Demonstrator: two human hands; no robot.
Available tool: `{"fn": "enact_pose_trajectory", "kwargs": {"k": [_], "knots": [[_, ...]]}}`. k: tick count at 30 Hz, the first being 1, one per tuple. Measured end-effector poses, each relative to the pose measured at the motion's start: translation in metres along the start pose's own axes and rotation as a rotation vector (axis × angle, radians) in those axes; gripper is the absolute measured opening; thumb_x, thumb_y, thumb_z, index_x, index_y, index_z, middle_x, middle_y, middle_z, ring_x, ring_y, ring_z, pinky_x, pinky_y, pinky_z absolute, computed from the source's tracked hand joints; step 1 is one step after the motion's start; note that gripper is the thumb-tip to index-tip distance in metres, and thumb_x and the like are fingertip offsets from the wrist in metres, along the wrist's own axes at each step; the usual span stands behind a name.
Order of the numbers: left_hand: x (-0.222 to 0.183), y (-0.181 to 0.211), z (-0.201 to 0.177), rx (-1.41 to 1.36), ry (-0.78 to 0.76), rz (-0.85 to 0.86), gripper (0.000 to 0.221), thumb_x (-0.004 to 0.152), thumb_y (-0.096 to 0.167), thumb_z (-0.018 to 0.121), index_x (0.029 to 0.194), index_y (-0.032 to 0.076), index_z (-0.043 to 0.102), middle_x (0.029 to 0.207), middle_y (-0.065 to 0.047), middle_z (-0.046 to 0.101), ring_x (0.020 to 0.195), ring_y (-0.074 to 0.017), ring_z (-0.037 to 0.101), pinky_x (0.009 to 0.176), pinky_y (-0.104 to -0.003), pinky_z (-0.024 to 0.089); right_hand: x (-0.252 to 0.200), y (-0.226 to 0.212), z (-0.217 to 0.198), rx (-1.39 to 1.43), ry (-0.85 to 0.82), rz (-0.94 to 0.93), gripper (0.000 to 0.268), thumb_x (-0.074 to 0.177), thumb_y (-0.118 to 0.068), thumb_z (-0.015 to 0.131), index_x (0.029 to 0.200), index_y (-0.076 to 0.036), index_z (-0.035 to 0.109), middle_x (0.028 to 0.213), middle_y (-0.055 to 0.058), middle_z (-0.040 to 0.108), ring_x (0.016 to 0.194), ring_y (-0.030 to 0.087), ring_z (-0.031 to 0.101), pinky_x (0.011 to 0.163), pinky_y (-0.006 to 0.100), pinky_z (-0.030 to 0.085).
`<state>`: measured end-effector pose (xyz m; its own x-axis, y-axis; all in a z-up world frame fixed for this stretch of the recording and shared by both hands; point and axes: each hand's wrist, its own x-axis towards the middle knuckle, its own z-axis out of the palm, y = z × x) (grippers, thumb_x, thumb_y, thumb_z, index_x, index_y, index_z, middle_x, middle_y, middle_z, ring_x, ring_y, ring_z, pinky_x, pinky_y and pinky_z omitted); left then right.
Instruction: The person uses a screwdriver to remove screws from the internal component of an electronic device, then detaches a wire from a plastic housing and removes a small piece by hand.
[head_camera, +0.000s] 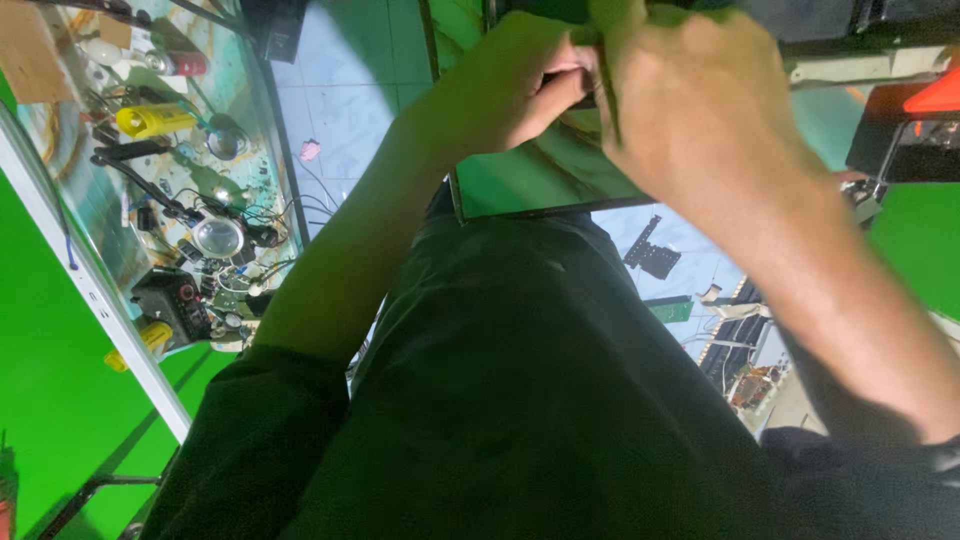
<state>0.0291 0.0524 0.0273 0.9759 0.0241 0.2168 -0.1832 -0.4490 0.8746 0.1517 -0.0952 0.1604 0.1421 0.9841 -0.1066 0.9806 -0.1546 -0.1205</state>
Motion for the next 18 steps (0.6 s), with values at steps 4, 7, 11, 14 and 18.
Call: {"fn": "enact_pose_trajectory", "kwargs": {"k": [4, 7, 11, 14, 18], "knots": [[0.0, -0.01, 0.009, -0.089, 0.012, 0.021, 0.011, 0.106, 0.008, 0.065, 0.098, 0.002, 0.069, 0.076, -0.009, 0.065, 0.062, -0.0201, 0.06, 0.06, -0.032, 0.045, -0.007, -0.016, 0.002, 0.079, 0.064, 0.154, 0.031, 0.098, -0.01, 0.069, 0.114, 0.014, 0.061, 0.063, 0.02, 0.066, 0.052, 0.034, 0.068, 0.046, 0.042, 0.052], [0.008, -0.007, 0.023, -0.034, 0.061, -0.078, 0.01, 0.103, 0.011, 0.067, 0.096, 0.005, 0.071, 0.072, -0.007, 0.067, 0.056, -0.0188, 0.061, 0.054, -0.031, 0.048, -0.006, -0.014, 0.002, -0.035, 0.126, 0.11, 0.028, 0.098, -0.015, 0.072, 0.108, 0.01, 0.064, 0.064, 0.018, 0.068, 0.052, 0.033, 0.068, 0.048, 0.042, 0.053], [-0.004, 0.01, 0.024, -0.042, 0.236, 0.113, 0.02, 0.104, 0.012, 0.064, 0.119, -0.001, 0.062, 0.093, -0.011, 0.07, 0.084, -0.024, 0.068, 0.074, -0.036, 0.051, -0.005, 0.009, -0.007, 0.002, 0.004, -0.092, 0.026, 0.108, -0.018, 0.064, 0.106, 0.006, 0.072, 0.067, 0.017, 0.067, 0.05, 0.025, 0.065, 0.043, 0.037, 0.049], [-0.011, 0.013, 0.012, -0.002, 0.124, 0.067, 0.018, 0.11, 0.015, 0.066, 0.124, 0.004, 0.067, 0.093, -0.012, 0.07, 0.085, -0.0261, 0.068, 0.075, -0.039, 0.051, -0.008, 0.02, -0.013, -0.102, -0.313, -0.167, 0.041, 0.107, -0.032, 0.059, 0.079, -0.007, 0.075, 0.055, 0.009, 0.065, 0.049, 0.022, 0.064, 0.065, 0.038, 0.052], [-0.006, 0.02, 0.016, 0.144, 0.241, -0.02, 0.018, 0.102, 0.016, 0.071, 0.12, 0.014, 0.074, 0.088, -0.007, 0.074, 0.075, -0.0209, 0.071, 0.07, -0.037, 0.054, -0.015, 0.014, -0.005, -0.239, -0.01, -0.121, 0.023, 0.098, -0.022, 0.067, 0.084, -0.005, 0.073, 0.055, 0.005, 0.059, 0.044, 0.019, 0.058, 0.047, 0.035, 0.048]]}}
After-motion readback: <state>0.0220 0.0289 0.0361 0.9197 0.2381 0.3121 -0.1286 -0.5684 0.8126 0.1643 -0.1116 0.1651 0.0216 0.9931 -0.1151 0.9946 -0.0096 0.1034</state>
